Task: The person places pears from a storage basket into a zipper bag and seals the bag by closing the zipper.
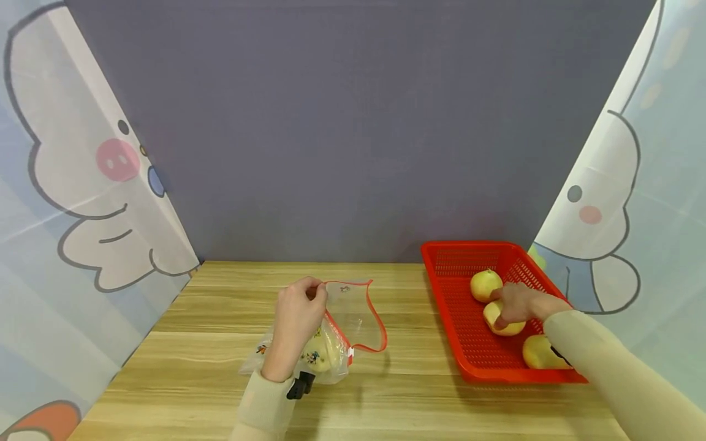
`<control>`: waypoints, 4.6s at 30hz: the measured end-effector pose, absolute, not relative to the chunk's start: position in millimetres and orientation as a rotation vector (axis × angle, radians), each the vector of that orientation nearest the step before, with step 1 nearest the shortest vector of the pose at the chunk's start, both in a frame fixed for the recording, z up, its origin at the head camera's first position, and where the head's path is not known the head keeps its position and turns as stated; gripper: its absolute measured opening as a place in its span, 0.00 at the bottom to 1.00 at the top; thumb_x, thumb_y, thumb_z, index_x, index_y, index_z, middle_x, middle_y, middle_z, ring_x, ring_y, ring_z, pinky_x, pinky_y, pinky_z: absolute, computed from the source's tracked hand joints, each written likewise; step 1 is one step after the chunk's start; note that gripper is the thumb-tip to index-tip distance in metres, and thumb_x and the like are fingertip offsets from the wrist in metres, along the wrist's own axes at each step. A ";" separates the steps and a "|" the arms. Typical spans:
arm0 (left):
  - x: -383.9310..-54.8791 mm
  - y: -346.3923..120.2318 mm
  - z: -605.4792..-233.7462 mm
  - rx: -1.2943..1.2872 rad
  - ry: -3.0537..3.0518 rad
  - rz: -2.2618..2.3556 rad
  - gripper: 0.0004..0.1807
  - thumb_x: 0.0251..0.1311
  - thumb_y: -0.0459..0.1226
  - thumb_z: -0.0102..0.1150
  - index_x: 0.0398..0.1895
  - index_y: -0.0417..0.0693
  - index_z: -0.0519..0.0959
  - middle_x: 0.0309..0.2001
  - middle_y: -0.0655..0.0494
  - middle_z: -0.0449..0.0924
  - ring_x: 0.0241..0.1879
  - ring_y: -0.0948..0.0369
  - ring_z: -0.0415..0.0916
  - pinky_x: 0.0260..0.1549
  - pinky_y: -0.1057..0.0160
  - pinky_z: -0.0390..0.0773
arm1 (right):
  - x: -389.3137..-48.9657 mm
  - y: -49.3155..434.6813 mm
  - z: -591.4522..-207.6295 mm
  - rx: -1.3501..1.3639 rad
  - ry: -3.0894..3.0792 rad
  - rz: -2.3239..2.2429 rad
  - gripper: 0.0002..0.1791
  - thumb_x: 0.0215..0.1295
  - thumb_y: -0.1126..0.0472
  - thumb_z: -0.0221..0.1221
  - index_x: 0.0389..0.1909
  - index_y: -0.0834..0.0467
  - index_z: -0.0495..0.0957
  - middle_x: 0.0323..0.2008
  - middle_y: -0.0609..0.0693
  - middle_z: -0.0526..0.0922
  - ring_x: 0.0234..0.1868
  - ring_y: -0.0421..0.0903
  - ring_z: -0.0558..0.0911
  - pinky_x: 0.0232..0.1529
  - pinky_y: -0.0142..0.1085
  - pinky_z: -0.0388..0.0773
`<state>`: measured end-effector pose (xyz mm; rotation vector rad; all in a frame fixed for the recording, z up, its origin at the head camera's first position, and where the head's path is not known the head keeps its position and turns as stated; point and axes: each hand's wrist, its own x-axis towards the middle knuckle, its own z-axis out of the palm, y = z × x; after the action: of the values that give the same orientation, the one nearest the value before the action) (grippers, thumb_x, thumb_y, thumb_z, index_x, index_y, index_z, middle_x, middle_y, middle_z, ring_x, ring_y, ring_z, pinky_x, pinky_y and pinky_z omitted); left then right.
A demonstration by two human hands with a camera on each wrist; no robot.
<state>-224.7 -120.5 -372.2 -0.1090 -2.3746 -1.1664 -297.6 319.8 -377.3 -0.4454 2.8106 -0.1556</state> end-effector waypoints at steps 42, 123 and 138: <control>-224.2 -120.8 -371.7 -0.104 -2.382 -1.178 0.09 0.67 0.33 0.58 0.34 0.41 0.87 0.23 0.56 0.80 0.19 0.63 0.71 0.20 0.62 0.73 | -297.6 298.0 -380.5 -0.334 2.712 -0.354 0.46 0.49 0.49 0.69 0.68 0.67 0.68 0.54 0.57 0.77 0.51 0.56 0.74 0.56 0.62 0.72; -226.1 -120.8 -374.0 -0.128 -2.377 -1.144 0.09 0.67 0.33 0.58 0.34 0.41 0.87 0.23 0.56 0.81 0.18 0.64 0.72 0.22 0.60 0.74 | -282.0 230.7 -332.9 -0.577 3.178 -0.692 0.18 0.54 0.52 0.66 0.44 0.55 0.76 0.31 0.46 0.77 0.28 0.44 0.74 0.28 0.38 0.73; -227.4 -120.8 -374.3 -0.113 -2.382 -1.147 0.09 0.67 0.33 0.58 0.34 0.41 0.87 0.23 0.56 0.81 0.18 0.63 0.72 0.22 0.60 0.75 | -273.9 211.8 -321.3 -0.641 3.157 -0.799 0.16 0.55 0.54 0.66 0.43 0.54 0.76 0.33 0.46 0.78 0.30 0.45 0.75 0.29 0.38 0.75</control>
<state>-227.4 -120.8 -374.3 -0.1126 -2.3818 -1.1467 -273.9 211.8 -321.3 -0.6415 3.1572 -0.7994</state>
